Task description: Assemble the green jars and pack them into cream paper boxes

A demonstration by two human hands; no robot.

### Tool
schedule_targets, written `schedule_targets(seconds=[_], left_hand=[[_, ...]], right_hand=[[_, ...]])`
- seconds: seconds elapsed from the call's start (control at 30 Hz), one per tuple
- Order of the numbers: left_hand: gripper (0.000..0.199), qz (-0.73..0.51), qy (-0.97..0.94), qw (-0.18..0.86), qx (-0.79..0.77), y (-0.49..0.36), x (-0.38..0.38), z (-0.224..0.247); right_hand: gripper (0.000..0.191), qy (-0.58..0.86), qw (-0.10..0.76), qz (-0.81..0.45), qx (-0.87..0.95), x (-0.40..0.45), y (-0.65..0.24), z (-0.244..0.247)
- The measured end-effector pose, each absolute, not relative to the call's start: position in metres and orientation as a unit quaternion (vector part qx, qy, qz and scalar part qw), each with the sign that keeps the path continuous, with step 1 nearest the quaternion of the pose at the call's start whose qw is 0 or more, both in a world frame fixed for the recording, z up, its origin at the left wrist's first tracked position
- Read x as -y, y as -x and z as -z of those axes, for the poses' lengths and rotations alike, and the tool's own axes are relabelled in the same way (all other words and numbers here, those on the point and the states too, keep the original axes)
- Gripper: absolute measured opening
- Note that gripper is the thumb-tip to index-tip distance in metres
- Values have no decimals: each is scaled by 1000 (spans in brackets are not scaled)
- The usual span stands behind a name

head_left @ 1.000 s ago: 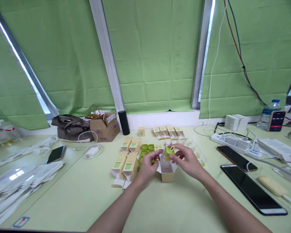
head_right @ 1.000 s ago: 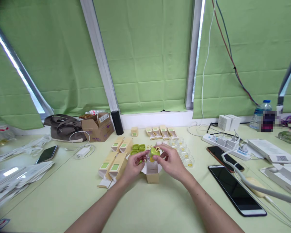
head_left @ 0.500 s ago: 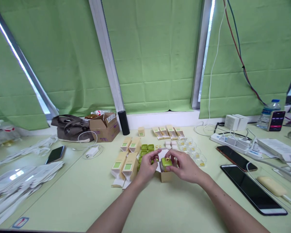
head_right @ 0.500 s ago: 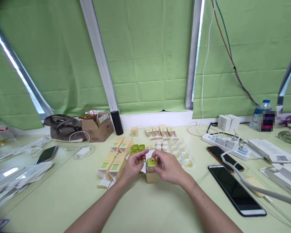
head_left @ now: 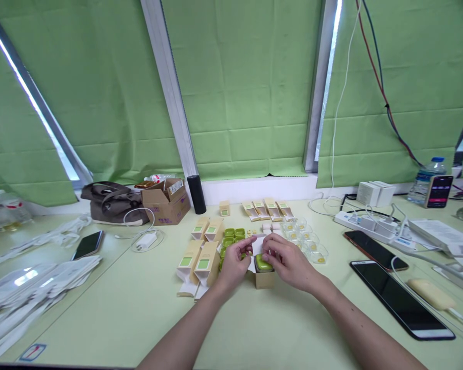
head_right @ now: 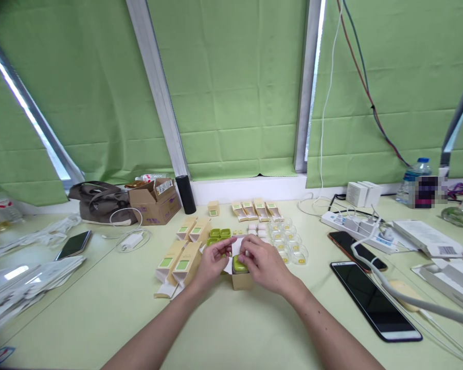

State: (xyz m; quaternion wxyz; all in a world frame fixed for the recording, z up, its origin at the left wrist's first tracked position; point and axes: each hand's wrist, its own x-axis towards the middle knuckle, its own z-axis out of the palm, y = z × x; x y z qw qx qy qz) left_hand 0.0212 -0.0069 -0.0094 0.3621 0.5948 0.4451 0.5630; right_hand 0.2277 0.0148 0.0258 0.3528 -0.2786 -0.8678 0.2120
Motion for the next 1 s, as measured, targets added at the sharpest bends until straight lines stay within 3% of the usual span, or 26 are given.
schedule_targets(seconds=[0.67,1.0], left_hand=[[62,-568,-581,393,-431,-22,9,8],[60,-581,-565,397,-431,-22,9,9]], right_hand=[[23,316,346,-206,859,-17,-216,-8],[12,343,493,-250,759,-23,-219,-12]])
